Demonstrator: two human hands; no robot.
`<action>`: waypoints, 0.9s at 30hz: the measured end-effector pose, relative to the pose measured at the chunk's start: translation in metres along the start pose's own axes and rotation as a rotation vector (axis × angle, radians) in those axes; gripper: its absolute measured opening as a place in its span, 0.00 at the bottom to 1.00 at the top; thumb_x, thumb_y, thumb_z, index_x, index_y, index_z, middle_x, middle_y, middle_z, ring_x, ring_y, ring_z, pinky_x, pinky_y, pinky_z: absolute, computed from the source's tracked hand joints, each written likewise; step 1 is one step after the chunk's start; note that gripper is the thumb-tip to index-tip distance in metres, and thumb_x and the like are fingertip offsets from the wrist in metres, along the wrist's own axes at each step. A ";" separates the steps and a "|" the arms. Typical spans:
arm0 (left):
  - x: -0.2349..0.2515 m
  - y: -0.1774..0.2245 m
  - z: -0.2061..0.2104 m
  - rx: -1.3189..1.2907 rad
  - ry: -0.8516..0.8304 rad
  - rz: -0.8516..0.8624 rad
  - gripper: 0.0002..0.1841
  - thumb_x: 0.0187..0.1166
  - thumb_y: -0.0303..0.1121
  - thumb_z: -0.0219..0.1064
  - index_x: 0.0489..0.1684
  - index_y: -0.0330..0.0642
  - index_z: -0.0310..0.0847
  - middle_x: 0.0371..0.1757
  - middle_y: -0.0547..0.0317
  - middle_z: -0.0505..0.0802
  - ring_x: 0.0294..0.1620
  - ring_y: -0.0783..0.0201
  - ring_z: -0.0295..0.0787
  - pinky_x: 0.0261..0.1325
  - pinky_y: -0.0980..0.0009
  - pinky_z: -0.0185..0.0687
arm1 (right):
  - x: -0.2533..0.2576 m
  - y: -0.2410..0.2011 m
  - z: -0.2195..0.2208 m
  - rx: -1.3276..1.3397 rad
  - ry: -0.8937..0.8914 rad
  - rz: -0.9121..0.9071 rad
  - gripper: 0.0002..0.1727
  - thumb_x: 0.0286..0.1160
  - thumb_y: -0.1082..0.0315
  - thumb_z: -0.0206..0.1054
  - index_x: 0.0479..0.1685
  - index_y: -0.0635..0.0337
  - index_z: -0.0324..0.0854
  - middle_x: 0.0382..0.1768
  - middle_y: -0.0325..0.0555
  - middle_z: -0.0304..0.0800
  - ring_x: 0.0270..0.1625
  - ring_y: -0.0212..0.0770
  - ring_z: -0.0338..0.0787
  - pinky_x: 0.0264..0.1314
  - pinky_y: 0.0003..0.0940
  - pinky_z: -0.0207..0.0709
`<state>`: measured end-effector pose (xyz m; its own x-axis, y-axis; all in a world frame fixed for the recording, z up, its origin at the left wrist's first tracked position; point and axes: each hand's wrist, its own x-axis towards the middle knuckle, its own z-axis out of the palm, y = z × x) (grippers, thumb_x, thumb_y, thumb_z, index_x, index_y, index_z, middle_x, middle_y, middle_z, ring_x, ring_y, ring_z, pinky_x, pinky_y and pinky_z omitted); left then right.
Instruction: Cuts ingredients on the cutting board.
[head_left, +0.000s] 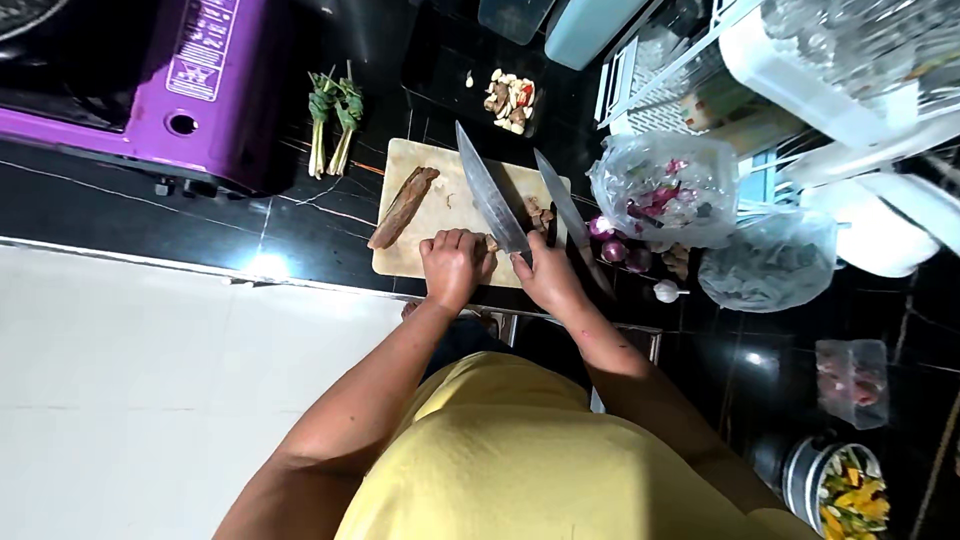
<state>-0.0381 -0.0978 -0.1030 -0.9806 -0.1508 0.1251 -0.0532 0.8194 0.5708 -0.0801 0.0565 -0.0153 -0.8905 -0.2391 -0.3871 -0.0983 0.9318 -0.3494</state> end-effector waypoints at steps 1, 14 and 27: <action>0.001 0.001 0.000 0.006 -0.013 -0.006 0.17 0.71 0.44 0.79 0.50 0.43 0.91 0.51 0.48 0.94 0.57 0.43 0.89 0.57 0.41 0.76 | -0.001 -0.002 0.001 -0.029 0.010 0.005 0.18 0.86 0.57 0.64 0.63 0.60 0.75 0.30 0.55 0.89 0.36 0.57 0.93 0.39 0.56 0.85; 0.003 0.002 0.001 0.039 -0.017 0.005 0.18 0.70 0.45 0.78 0.49 0.41 0.90 0.50 0.45 0.94 0.55 0.42 0.90 0.55 0.40 0.77 | -0.025 -0.012 -0.027 -0.047 0.056 -0.059 0.16 0.87 0.58 0.64 0.61 0.60 0.76 0.26 0.51 0.87 0.31 0.53 0.91 0.35 0.52 0.84; 0.010 -0.013 -0.008 0.066 0.024 -0.050 0.19 0.66 0.44 0.79 0.46 0.38 0.89 0.47 0.42 0.93 0.53 0.38 0.89 0.57 0.36 0.74 | 0.007 0.020 -0.015 0.038 -0.087 0.003 0.22 0.86 0.56 0.65 0.70 0.59 0.74 0.36 0.58 0.90 0.39 0.57 0.93 0.42 0.57 0.85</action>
<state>-0.0461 -0.1141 -0.1029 -0.9718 -0.2045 0.1176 -0.1147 0.8451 0.5221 -0.0948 0.0776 -0.0119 -0.8484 -0.2608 -0.4606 -0.0772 0.9218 -0.3799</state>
